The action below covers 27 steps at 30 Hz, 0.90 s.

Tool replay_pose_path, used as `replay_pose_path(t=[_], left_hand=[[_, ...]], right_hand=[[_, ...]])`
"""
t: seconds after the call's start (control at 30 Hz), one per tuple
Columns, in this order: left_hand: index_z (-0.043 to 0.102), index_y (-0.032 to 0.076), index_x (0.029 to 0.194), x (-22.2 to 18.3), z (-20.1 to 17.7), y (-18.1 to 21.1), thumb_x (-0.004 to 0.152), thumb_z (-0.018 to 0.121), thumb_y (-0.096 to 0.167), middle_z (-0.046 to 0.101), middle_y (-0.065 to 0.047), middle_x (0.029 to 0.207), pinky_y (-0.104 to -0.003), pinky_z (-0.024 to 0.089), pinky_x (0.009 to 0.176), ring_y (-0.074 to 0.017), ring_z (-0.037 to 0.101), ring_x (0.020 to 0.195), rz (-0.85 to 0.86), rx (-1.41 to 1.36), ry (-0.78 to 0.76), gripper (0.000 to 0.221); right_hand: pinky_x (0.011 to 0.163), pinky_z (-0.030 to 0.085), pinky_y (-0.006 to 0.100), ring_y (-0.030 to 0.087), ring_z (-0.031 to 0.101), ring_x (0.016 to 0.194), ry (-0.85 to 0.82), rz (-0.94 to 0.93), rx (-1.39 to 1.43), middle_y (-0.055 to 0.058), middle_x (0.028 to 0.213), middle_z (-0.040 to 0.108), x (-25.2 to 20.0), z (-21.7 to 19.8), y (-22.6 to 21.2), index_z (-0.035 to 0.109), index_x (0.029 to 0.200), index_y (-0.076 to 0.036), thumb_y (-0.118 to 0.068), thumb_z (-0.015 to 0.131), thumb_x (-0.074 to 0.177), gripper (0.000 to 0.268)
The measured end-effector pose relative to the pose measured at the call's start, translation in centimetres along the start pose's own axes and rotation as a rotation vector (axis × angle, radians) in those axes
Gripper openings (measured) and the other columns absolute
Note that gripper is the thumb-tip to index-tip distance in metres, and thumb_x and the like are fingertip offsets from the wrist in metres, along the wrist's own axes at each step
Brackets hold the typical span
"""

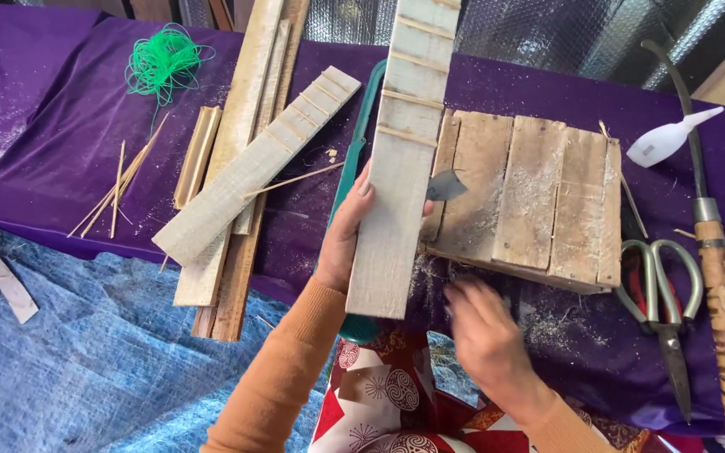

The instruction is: Sanding a wooden fretboard using sandpaper to smooth the surface and edges.

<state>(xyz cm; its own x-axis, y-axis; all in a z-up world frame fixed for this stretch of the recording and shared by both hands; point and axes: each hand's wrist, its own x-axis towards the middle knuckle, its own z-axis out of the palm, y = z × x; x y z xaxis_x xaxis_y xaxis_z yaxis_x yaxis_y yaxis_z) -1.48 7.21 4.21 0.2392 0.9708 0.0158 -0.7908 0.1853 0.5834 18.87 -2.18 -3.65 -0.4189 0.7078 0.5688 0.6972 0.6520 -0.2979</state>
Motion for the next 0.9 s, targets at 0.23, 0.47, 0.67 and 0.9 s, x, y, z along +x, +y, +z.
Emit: replay_pose_path(t=[0.23,0.47,0.67,0.9], left_hand=[[0.038,0.003,0.154,-3.8,1.2,0.0,0.092,0.072,0.032,0.063,-0.025,0.122,-0.038,0.059,0.08,-0.0383,0.071,0.097,0.018,-0.07,-0.06,0.077],[0.042,0.0,0.151,-5.3,0.8,-0.2,0.092,0.068,0.036,0.064,-0.024,0.116,-0.03,0.055,0.063,-0.0363,0.071,0.094,0.031,0.052,-0.032,0.073],[0.039,0.002,0.154,-6.1,0.4,-0.5,0.091,0.068,0.029,0.058,-0.026,0.136,-0.046,0.056,0.088,-0.0409,0.067,0.107,0.014,0.037,0.043,0.075],[0.041,0.002,0.154,-6.4,1.6,-0.4,0.091,0.068,0.031,0.064,-0.028,0.123,-0.034,0.06,0.065,-0.0376,0.072,0.092,0.012,0.074,0.032,0.074]], right_hand=[[0.104,0.052,0.05,0.032,0.06,0.121,-0.059,0.068,-0.323,0.012,0.131,0.066,-0.4,3.4,0.5,0.066,0.128,-0.004,-0.023,0.061,0.098,0.036],[0.103,0.054,0.045,0.033,0.061,0.107,-0.004,-0.001,-0.106,0.018,0.109,0.068,-5.2,-0.3,-2.2,0.069,0.112,0.007,0.004,0.067,0.089,0.023],[0.101,0.047,0.049,0.029,0.061,0.109,-0.059,0.112,-0.148,0.011,0.113,0.071,-8.6,-1.2,-0.8,0.072,0.11,-0.004,-0.005,0.071,0.085,0.026],[0.095,0.046,0.045,0.034,0.06,0.117,-0.06,0.148,-0.35,0.015,0.124,0.07,-3.2,0.7,2.5,0.07,0.115,-0.008,-0.03,0.063,0.096,0.029]])
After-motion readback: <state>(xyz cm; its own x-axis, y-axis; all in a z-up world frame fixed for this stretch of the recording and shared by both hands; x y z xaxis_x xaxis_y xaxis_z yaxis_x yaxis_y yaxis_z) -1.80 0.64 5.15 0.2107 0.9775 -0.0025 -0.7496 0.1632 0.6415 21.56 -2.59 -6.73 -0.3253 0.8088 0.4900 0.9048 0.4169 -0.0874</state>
